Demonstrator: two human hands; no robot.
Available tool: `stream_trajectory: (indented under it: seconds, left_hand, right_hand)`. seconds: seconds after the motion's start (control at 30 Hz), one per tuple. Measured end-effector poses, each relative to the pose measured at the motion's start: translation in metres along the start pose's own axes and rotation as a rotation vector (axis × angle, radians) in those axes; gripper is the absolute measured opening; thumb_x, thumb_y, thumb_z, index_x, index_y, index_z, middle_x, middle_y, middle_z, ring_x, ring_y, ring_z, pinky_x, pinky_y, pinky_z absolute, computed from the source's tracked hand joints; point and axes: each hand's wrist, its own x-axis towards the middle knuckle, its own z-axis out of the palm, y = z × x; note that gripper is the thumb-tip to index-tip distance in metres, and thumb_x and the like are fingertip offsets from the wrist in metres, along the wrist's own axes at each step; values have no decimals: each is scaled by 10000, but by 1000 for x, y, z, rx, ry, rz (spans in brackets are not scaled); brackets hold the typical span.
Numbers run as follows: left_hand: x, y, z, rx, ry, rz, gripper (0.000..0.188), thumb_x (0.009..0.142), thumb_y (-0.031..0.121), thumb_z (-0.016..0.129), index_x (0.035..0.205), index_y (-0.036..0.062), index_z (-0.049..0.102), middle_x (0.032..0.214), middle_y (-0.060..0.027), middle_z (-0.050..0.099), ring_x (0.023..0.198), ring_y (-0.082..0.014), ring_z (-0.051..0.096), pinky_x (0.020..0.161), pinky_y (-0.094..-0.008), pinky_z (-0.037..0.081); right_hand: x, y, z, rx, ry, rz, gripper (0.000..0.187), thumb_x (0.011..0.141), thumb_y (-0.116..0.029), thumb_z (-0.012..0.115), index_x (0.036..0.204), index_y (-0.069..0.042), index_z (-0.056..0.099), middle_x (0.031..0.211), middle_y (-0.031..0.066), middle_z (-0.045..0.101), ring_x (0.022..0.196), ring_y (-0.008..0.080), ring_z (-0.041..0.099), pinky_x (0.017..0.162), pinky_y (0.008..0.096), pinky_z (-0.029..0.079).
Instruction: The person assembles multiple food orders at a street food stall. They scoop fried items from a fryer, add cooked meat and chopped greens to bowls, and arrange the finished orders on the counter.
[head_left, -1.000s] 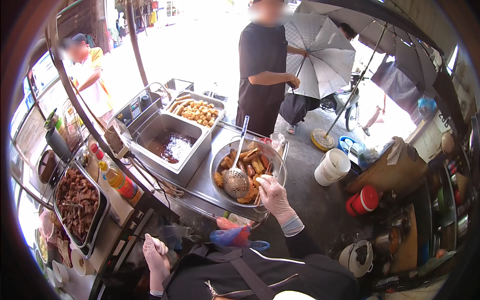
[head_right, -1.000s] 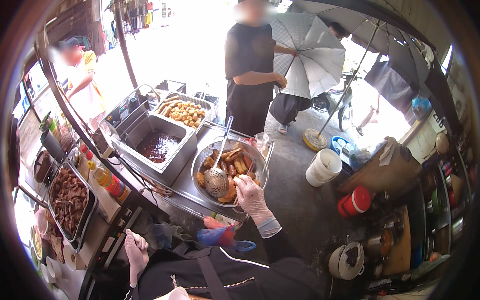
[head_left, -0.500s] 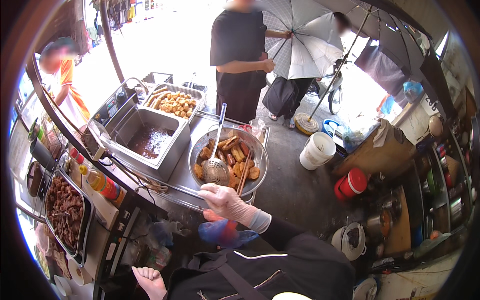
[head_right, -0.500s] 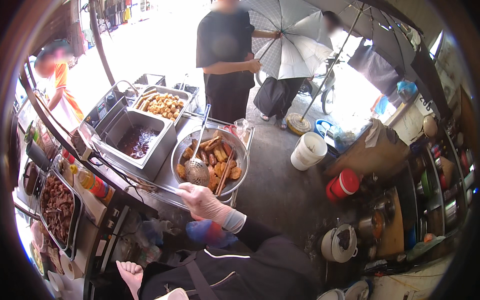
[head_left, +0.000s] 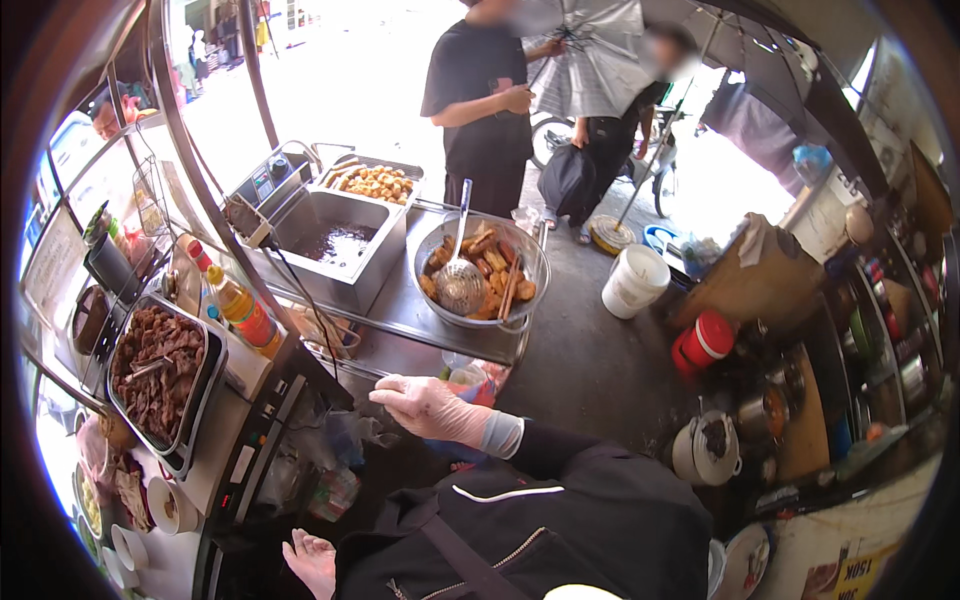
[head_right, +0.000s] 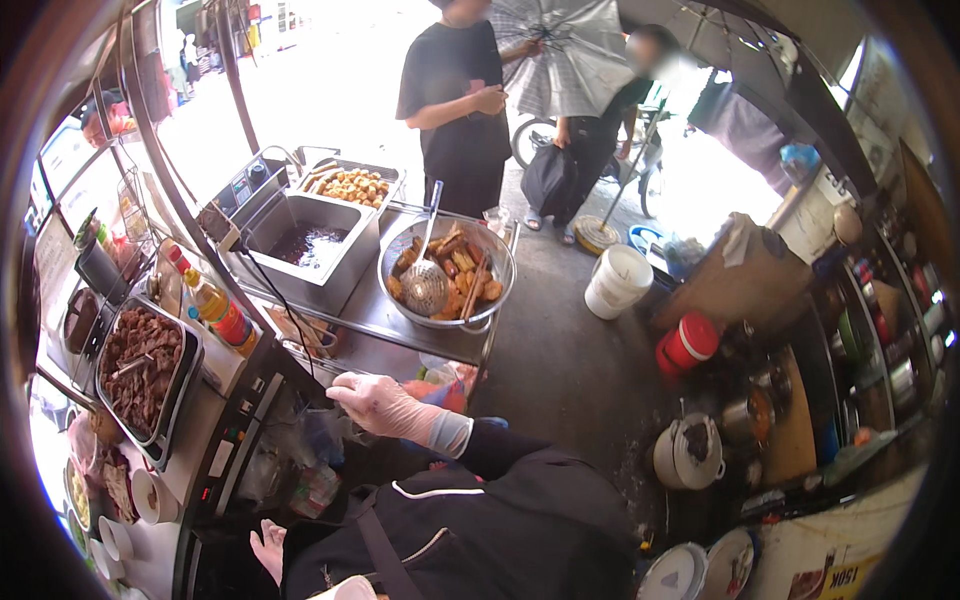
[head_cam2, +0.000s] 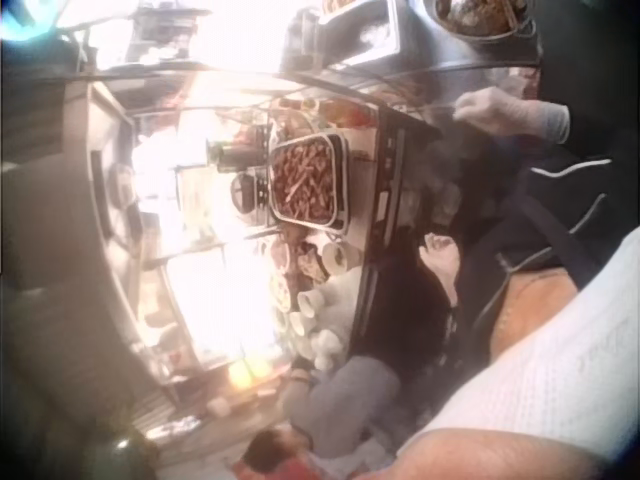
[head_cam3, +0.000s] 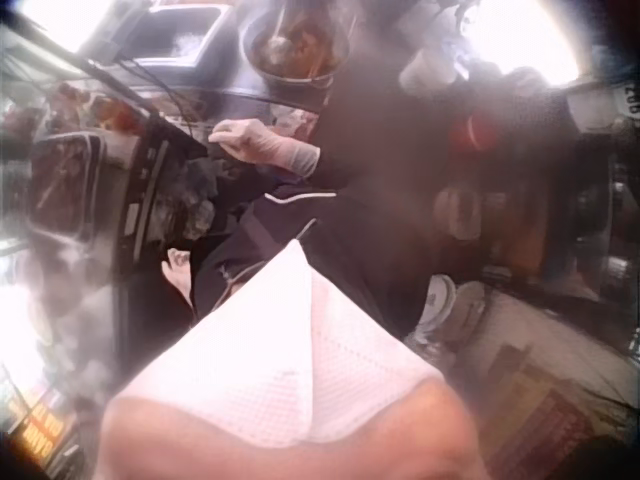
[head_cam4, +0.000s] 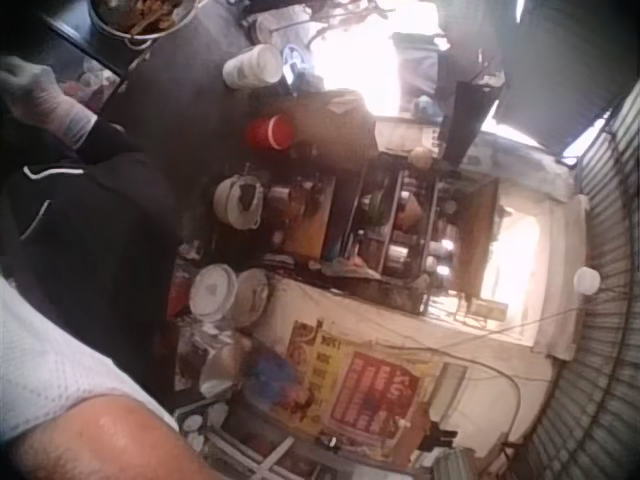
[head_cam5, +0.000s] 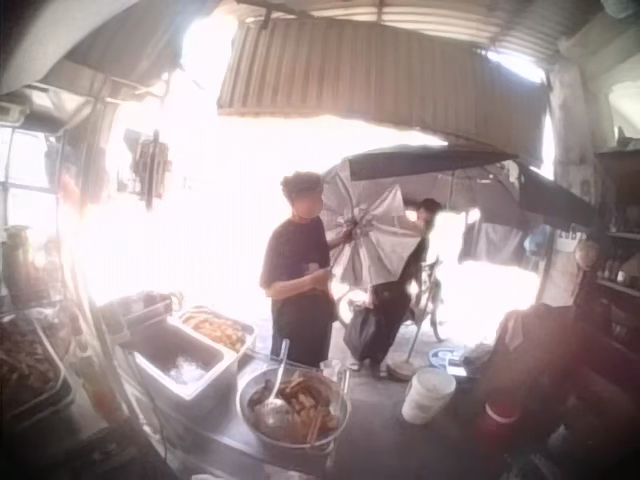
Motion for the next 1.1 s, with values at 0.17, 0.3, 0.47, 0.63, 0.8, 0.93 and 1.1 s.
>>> stream_trajectory:
  seconds: [0.17,0.3,0.47,0.63,0.8,0.93,1.1]
  left_hand:
    - [0,49,-72,-42,62,57,340,963,365,573,1134,73,548,976,4,622,788,-115,585,719,-275,520]
    - [13,80,-125,-90,-20,-13,259,972,327,559,1031,79,605,930,6,672,769,-129,624,704,-287,537]
    - [14,75,-129,-133,-105,-64,232,975,235,553,1084,38,607,977,-48,716,775,-152,683,665,-293,556]
    - [4,103,-154,-143,-279,-90,187,1025,203,430,992,79,565,698,36,508,576,-100,483,624,-254,495]
    - [-22,108,-130,-327,-425,33,88,1012,130,502,962,71,545,716,24,460,571,-102,446,533,-238,433]
    - [-29,124,-130,-334,67,130,184,963,168,608,1111,60,626,897,-24,659,691,-124,632,577,-266,533]
    - [-31,152,-124,-360,107,280,193,983,183,563,1131,75,626,901,-28,685,700,-122,664,609,-276,564]
  right_hand:
    - [-3,-70,40,73,-29,-6,364,838,20,610,1199,-20,583,1046,164,647,877,348,670,731,384,552]
    - [-1,-109,50,71,-14,34,476,843,13,585,1312,-15,510,1058,182,648,892,351,673,747,385,559]
    - [-10,-118,38,-113,288,67,486,841,33,603,1316,5,504,1085,185,665,894,303,706,787,370,557]
    - [17,-142,0,-342,602,92,198,899,-47,605,1087,8,575,984,135,667,754,245,633,726,356,515]
    - [22,-172,-63,-525,1233,73,260,1012,-160,470,1172,35,407,983,171,616,717,217,612,648,321,521]
    - [43,-199,-54,-409,1077,-27,547,981,-189,508,1403,103,318,980,191,660,685,220,643,652,338,555]
    - [73,-180,39,-195,526,-56,211,969,-52,511,1092,63,638,919,115,677,690,165,633,662,286,530]
